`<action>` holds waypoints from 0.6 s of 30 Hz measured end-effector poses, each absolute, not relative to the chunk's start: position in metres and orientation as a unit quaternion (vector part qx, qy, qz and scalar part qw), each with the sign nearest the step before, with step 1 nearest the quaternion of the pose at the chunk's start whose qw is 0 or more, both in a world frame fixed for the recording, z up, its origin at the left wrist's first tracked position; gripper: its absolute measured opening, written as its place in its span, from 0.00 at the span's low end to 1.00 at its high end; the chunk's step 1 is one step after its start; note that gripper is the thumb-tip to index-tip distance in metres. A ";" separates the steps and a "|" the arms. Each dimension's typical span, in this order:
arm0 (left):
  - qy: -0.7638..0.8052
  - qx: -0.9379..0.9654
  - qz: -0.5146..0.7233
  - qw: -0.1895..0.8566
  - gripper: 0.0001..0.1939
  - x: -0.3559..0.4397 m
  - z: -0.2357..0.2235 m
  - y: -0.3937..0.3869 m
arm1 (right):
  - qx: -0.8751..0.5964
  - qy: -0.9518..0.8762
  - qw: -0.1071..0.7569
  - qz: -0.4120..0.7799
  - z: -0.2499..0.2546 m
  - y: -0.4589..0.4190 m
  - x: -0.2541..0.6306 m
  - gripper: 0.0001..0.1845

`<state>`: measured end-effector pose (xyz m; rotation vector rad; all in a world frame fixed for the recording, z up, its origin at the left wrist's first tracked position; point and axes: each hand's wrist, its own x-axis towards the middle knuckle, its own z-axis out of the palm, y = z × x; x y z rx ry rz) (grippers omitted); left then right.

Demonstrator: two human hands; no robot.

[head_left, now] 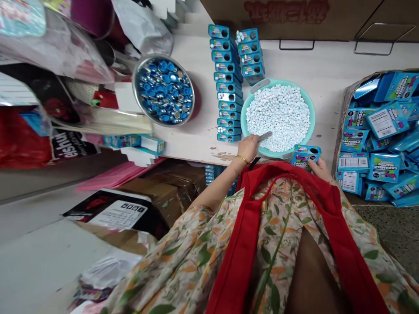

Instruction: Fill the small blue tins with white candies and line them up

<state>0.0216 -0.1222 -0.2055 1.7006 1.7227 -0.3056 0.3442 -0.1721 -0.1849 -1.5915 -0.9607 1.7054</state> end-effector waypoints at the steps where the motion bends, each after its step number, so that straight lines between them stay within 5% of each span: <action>1: 0.672 0.646 -0.118 0.342 0.15 0.030 -0.212 -0.118 | -0.605 -0.349 0.314 0.644 -0.189 -0.173 0.343 0.37; 9: 0.655 0.638 0.031 0.404 0.20 0.130 -0.271 -0.059 | -0.640 -0.353 0.420 0.538 -0.196 -0.145 0.348 0.36; 18: 0.555 0.712 0.136 0.408 0.22 0.048 -0.242 -0.071 | -0.661 -0.540 0.378 0.358 -0.209 -0.128 0.367 0.38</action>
